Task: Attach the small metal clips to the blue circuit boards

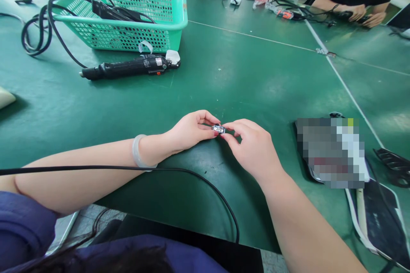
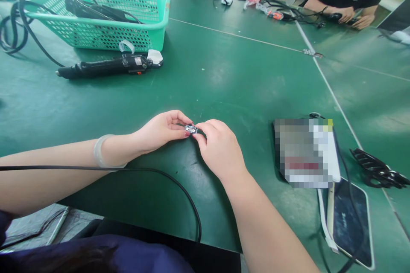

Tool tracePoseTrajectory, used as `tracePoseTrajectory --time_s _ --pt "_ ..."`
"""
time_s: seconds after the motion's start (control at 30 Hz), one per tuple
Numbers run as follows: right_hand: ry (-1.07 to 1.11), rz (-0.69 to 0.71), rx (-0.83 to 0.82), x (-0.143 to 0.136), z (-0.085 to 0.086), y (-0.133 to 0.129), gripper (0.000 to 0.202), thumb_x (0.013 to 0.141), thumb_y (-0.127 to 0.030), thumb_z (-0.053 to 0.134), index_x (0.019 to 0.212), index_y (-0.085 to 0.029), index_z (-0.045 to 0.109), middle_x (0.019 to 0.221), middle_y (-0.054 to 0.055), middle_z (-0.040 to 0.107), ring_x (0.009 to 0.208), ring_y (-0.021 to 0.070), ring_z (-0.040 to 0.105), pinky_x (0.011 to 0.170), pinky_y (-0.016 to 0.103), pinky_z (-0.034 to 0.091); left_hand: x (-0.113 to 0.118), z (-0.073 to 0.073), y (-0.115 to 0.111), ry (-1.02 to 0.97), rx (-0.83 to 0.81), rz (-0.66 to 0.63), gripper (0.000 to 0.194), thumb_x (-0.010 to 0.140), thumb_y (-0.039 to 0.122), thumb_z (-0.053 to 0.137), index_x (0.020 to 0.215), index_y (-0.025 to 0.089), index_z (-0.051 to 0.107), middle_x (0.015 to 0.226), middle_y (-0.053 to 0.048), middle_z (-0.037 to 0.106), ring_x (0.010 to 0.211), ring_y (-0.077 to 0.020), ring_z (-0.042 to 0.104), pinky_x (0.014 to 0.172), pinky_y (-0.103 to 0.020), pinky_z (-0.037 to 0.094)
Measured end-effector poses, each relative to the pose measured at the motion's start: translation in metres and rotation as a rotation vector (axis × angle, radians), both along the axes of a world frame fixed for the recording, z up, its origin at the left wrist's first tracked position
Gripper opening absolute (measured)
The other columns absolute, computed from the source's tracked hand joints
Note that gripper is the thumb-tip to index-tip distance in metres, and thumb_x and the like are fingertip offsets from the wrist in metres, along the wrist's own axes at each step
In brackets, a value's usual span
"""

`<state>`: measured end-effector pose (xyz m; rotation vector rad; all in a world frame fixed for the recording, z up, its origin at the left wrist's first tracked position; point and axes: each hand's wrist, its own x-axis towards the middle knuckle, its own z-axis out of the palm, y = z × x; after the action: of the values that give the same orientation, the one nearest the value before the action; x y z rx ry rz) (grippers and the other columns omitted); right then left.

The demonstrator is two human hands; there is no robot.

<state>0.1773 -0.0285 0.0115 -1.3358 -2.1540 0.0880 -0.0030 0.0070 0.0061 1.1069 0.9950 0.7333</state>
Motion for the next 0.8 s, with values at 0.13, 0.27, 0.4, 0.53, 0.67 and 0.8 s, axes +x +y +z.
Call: tracePoseTrajectory --time_s 0.13,0.27,0.4,0.53,0.67,0.8 --pt "-0.008 0.004 0.016 -0.0026 -0.001 -0.0004 0.007 0.086 -0.017 0.067 0.09 -0.014 0.072 0.083 0.004 0.071 0.07 0.0179 0.062 0.066 0.032 0.051 0.001 0.0023 -0.0002 0.044 0.033 -0.011 0.022 0.076 0.011 0.073 0.095 0.013 0.062 0.094 -0.003 0.069 0.082 -0.0096 0.067 0.086 -0.031 0.051" --pt "-0.038 0.0 0.039 -0.0047 -0.0024 -0.0008 0.008 0.084 -0.015 0.068 0.091 -0.014 0.072 0.084 0.004 0.07 0.073 0.0188 0.063 0.068 0.032 0.051 0.0019 0.0054 -0.0011 0.094 0.045 -0.009 0.021 0.075 0.012 0.072 0.092 0.014 0.061 0.091 -0.002 0.067 0.079 -0.0088 0.065 0.084 -0.03 0.051" --pt "-0.064 -0.001 0.063 -0.0063 -0.0036 -0.0016 0.007 0.085 -0.015 0.067 0.089 -0.014 0.072 0.083 0.005 0.07 0.076 0.0201 0.064 0.07 0.033 0.052 0.0023 0.0067 -0.0016 0.102 0.031 0.003 0.017 0.076 0.013 0.071 0.089 0.014 0.06 0.087 -0.001 0.066 0.078 -0.0091 0.064 0.082 -0.03 0.05" --pt "-0.07 0.006 0.073 -0.0069 -0.004 -0.002 0.008 0.086 -0.016 0.066 0.09 -0.013 0.072 0.083 0.006 0.07 0.077 0.0206 0.064 0.071 0.034 0.053 0.002 0.0053 -0.0013 0.106 0.043 0.005 0.018 0.075 0.014 0.072 0.089 0.015 0.06 0.087 -0.001 0.067 0.079 -0.0099 0.064 0.082 -0.03 0.049" --pt "-0.077 0.012 0.075 -0.0071 -0.0044 -0.0019 0.008 0.087 -0.015 0.064 0.089 -0.013 0.071 0.085 0.007 0.07 0.08 0.0221 0.065 0.073 0.035 0.053 0.0018 0.0049 -0.001 0.133 0.056 0.007 0.018 0.075 0.016 0.072 0.088 0.015 0.06 0.088 -0.002 0.067 0.08 -0.0109 0.064 0.082 -0.031 0.049" --pt "-0.094 0.011 0.082 -0.0081 -0.0049 -0.0021 0.009 0.087 -0.016 0.063 0.089 -0.013 0.071 0.085 0.007 0.07 0.08 0.0226 0.065 0.073 0.035 0.053 0.0023 0.0062 -0.0013 0.14 0.055 0.013 0.018 0.075 0.015 0.072 0.088 0.015 0.06 0.087 -0.002 0.067 0.08 -0.0108 0.064 0.083 -0.032 0.05"
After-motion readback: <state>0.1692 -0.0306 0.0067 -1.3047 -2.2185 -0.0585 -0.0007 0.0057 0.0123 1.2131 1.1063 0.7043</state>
